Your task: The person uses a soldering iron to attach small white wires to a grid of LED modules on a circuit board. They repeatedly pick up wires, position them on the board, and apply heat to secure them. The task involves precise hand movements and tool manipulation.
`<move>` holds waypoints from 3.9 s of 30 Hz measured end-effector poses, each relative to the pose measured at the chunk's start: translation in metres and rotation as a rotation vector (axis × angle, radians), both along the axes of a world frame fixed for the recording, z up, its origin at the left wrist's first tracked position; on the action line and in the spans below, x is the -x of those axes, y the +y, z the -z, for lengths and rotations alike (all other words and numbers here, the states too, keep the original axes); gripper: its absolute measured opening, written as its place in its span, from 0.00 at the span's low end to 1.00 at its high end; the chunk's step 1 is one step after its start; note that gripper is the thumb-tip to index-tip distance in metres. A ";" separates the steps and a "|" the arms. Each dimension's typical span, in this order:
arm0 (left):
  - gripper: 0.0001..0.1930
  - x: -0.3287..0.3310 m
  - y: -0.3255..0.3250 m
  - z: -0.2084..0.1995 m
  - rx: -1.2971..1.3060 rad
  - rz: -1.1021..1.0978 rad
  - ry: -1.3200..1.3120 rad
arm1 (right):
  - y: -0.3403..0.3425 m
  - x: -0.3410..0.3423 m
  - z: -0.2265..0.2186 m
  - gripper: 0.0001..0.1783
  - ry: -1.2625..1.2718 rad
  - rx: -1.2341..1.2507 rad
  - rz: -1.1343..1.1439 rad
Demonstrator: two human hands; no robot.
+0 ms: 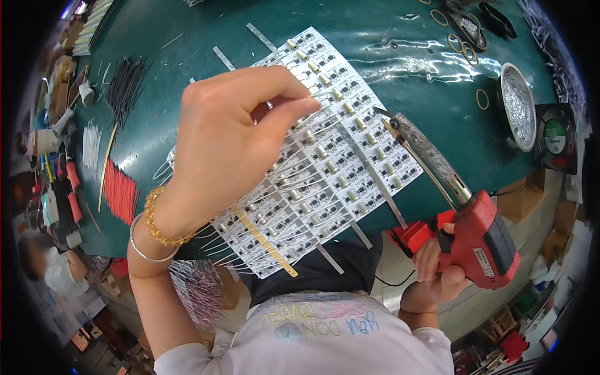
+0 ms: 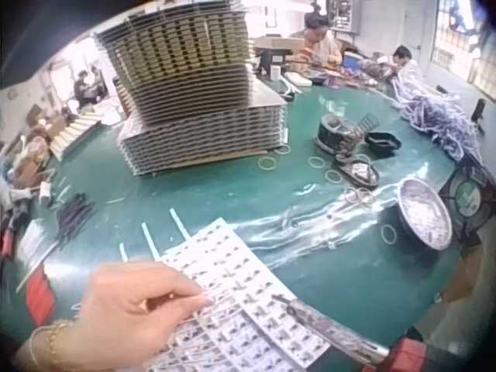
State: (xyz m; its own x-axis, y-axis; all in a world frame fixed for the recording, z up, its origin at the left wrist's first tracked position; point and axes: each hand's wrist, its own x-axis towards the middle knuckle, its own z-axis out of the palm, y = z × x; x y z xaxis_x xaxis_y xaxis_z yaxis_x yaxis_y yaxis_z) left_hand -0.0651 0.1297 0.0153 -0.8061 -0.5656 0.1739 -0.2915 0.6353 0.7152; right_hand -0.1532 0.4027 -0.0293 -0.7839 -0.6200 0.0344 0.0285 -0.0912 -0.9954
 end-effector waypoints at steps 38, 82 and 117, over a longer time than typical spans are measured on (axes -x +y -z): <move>0.06 0.005 0.024 0.029 0.009 0.066 -0.097 | 0.011 -0.001 0.000 0.40 -0.031 -0.034 -0.121; 0.09 0.007 0.029 0.034 0.148 0.114 -0.092 | 0.022 -0.005 0.008 0.38 0.013 -0.142 -0.132; 0.08 0.007 0.029 0.025 0.130 0.225 -0.117 | 0.028 -0.012 0.005 0.41 -0.009 -0.068 -0.066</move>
State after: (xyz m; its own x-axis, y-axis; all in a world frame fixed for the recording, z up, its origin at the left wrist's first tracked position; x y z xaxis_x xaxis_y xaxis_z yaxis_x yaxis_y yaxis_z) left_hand -0.0720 0.1587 -0.0095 -0.9278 -0.3491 0.1318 -0.2085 0.7778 0.5930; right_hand -0.1413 0.4306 -0.0342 -0.7413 -0.6710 -0.0159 0.0409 -0.0215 -0.9989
